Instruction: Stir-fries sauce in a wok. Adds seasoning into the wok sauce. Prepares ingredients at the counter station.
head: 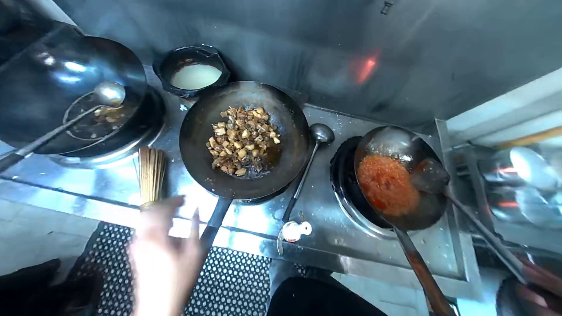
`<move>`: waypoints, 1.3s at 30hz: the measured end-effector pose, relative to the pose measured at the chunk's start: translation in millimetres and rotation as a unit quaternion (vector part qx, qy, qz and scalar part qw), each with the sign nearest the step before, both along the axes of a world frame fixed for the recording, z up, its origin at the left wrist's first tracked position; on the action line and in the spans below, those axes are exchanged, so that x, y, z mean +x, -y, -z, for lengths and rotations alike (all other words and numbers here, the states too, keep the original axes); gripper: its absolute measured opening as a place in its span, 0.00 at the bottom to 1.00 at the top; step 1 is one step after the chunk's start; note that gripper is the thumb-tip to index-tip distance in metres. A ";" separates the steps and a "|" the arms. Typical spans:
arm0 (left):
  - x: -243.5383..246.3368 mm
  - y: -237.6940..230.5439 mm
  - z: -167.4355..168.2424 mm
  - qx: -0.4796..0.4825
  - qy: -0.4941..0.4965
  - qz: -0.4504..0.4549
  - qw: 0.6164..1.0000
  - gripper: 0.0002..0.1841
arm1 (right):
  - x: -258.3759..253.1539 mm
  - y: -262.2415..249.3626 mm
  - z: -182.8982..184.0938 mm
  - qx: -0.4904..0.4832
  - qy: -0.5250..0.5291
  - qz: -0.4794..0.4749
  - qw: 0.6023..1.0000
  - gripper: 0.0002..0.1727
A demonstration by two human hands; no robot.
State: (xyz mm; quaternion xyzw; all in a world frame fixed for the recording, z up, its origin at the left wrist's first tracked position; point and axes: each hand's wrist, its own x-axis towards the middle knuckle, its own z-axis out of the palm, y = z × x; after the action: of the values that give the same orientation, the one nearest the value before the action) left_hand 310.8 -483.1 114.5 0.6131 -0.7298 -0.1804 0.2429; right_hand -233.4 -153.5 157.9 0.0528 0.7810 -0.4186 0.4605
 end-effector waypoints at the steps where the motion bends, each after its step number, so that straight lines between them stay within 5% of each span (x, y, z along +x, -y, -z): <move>1: -35.7 -17.9 1.0 0.008 -0.044 0.058 0.997 0.20 | -0.3 1.9 6.0 -0.006 0.031 0.033 0.999 0.12; 3: -101.9 -43.3 32.8 0.110 -0.050 0.177 0.977 0.21 | 6.6 6.8 21.6 -0.022 0.116 0.107 0.987 0.19; 6: -178.0 -58.4 93.7 0.288 0.162 0.297 0.896 0.33 | 16.9 2.8 57.3 -0.104 0.239 0.164 0.951 0.22; 8: -200.7 -64.3 123.7 0.317 0.247 0.312 0.861 0.31 | 20.4 3.5 71.9 -0.153 0.271 0.185 0.932 0.21; 10: -203.2 -69.4 130.7 0.295 0.265 0.305 0.866 0.25 | 22.0 4.5 65.2 -0.126 0.220 0.167 0.953 0.20; 13: -197.1 -65.1 109.9 0.281 0.225 0.270 0.893 0.20 | 12.3 -6.1 31.9 -0.045 0.026 -0.017 0.998 0.24; 16: -198.6 -63.0 71.8 0.192 0.125 0.210 0.950 0.18 | -5.0 -24.8 8.7 0.039 -0.097 -0.179 0.978 0.27; 21: -276.3 -84.1 16.2 0.071 -0.027 0.137 0.988 0.16 | -52.2 -63.5 56.5 0.031 -0.200 -0.302 0.931 0.26; 25: -363.5 -102.2 21.4 0.050 -0.063 0.162 0.983 0.18 | -87.7 -108.0 64.3 -0.068 -0.216 -0.285 0.932 0.27; 30: -457.3 -118.4 29.0 0.086 0.050 0.195 0.976 0.21 | -110.4 -151.7 41.3 -0.168 -0.122 -0.213 0.955 0.28; 39: -534.9 -120.6 25.1 0.077 0.214 0.274 0.935 0.16 | -83.4 -172.9 76.1 -0.247 0.028 -0.153 0.956 0.29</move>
State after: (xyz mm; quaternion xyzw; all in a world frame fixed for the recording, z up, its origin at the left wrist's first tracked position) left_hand -224.1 -362.5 89.4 0.4307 -0.8878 -0.1603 -0.0257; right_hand -316.8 19.5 81.8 -0.1708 0.6384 -0.5217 0.5396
